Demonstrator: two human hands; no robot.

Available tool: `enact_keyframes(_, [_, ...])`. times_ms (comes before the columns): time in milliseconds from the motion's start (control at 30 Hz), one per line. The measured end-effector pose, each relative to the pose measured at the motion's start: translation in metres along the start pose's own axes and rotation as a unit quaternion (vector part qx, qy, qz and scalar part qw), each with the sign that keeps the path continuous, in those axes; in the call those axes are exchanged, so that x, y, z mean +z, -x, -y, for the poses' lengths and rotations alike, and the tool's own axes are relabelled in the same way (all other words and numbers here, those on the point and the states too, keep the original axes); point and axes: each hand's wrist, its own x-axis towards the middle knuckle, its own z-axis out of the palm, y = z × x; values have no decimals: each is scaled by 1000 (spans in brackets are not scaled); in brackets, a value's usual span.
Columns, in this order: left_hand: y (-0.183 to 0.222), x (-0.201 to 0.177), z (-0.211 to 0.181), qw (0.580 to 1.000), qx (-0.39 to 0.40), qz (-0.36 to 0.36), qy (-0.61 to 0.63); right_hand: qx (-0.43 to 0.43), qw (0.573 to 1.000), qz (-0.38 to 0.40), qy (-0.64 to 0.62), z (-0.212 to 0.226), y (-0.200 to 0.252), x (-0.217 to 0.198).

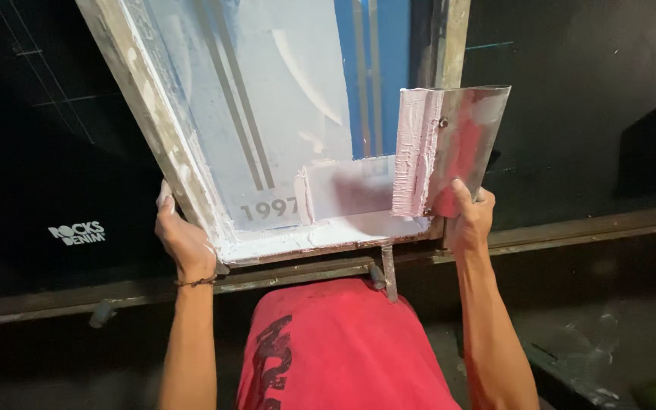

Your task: Applying and spreading white ink on a screen printing frame using a squeegee tool.

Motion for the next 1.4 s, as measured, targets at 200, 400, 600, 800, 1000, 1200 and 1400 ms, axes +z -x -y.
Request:
enact_keyframes(200, [8, 7, -9, 1000, 19, 18, 15, -8, 1000, 15, 3, -3, -5, -8])
enact_keyframes(400, [4, 9, -3, 999, 39, 6, 3, -12, 1000, 26, -4, -7, -8, -7])
enact_keyframes(600, [3, 1, 5, 999, 42, 27, 16, -6, 1000, 30, 4, -1, -5, -5])
enact_keyframes(800, [-21, -40, 63, 984, 75, -7, -160, -53, 954, 140, 261, 7, -7, -28])
enact_keyframes(1000, [29, 12, 0, 881, 336, 161, -290, -273, 792, 257, 482, 22, -1, -1])
enact_keyframes(1200, [38, 26, 13, 739, 359, 341, -458, -396, 666, 278, 568, 23, -9, 22])
enact_keyframes(1400, [38, 23, 13, 717, 357, 358, -479, -349, 622, 354, 605, 9, -19, 20])
